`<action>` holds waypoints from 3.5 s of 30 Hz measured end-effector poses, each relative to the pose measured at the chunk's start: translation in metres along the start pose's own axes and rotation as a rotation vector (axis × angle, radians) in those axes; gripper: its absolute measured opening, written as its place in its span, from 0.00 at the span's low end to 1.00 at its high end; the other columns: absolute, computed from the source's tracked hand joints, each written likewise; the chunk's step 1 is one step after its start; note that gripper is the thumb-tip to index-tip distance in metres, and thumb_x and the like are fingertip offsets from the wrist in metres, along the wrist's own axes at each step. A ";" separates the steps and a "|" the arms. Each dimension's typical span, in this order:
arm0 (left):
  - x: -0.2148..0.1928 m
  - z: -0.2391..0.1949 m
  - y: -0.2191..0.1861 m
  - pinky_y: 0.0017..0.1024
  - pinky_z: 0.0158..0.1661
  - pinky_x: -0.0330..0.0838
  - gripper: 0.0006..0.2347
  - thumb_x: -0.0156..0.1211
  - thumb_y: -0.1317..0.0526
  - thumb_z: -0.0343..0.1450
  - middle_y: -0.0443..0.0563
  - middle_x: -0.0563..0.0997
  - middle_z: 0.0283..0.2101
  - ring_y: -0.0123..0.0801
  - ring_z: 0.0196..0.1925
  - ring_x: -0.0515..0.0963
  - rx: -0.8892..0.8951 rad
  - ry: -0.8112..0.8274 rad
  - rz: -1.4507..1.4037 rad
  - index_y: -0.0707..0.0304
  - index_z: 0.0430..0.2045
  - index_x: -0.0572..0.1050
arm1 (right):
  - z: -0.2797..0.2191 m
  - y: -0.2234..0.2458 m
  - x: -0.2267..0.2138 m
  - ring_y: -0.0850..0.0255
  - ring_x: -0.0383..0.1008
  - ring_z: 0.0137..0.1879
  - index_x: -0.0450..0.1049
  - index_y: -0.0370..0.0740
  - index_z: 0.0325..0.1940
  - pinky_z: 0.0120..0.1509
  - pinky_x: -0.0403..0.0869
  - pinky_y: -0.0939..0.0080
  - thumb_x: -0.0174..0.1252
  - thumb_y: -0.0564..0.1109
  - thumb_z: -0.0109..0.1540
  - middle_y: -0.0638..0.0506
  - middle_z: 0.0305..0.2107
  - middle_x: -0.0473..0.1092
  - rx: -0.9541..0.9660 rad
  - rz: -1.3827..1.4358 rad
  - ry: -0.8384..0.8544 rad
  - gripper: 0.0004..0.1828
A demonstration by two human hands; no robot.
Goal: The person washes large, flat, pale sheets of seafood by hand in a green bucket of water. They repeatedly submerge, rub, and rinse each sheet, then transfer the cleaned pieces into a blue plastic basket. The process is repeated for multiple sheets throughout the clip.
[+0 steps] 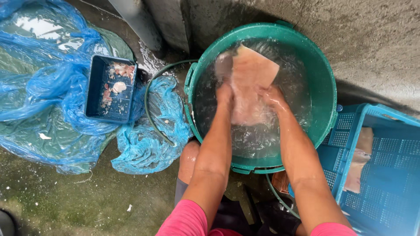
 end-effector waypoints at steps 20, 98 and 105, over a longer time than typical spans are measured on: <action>-0.002 -0.086 -0.107 0.55 0.71 0.45 0.40 0.58 0.43 0.73 0.80 0.53 0.72 0.70 0.74 0.52 0.701 -0.052 0.572 0.79 0.70 0.50 | 0.003 0.007 -0.044 0.49 0.70 0.65 0.60 0.32 0.71 0.70 0.70 0.50 0.56 0.37 0.67 0.43 0.60 0.69 -0.305 0.578 -0.531 0.28; -0.015 -0.106 -0.139 0.32 0.46 0.74 0.30 0.71 0.42 0.60 0.55 0.83 0.42 0.32 0.44 0.79 0.460 0.905 0.080 0.70 0.47 0.80 | -0.169 0.209 -0.149 0.48 0.65 0.29 0.72 0.32 0.33 0.37 0.68 0.50 0.60 0.50 0.74 0.38 0.23 0.67 -0.630 -0.582 -0.745 0.21; -0.020 -0.069 -0.095 0.37 0.54 0.73 0.32 0.75 0.46 0.63 0.68 0.82 0.48 0.47 0.52 0.82 0.241 0.539 0.656 0.76 0.52 0.73 | -0.066 0.099 -0.073 0.45 0.72 0.55 0.72 0.36 0.62 0.60 0.68 0.41 0.53 0.44 0.73 0.40 0.51 0.73 -0.839 -0.965 -0.743 0.15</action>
Point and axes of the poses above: each hand's wrist, its own z-axis towards the middle knuckle, its own x-axis out of the palm, y = z × x, the point moved 4 cm from there along z, towards the middle knuckle
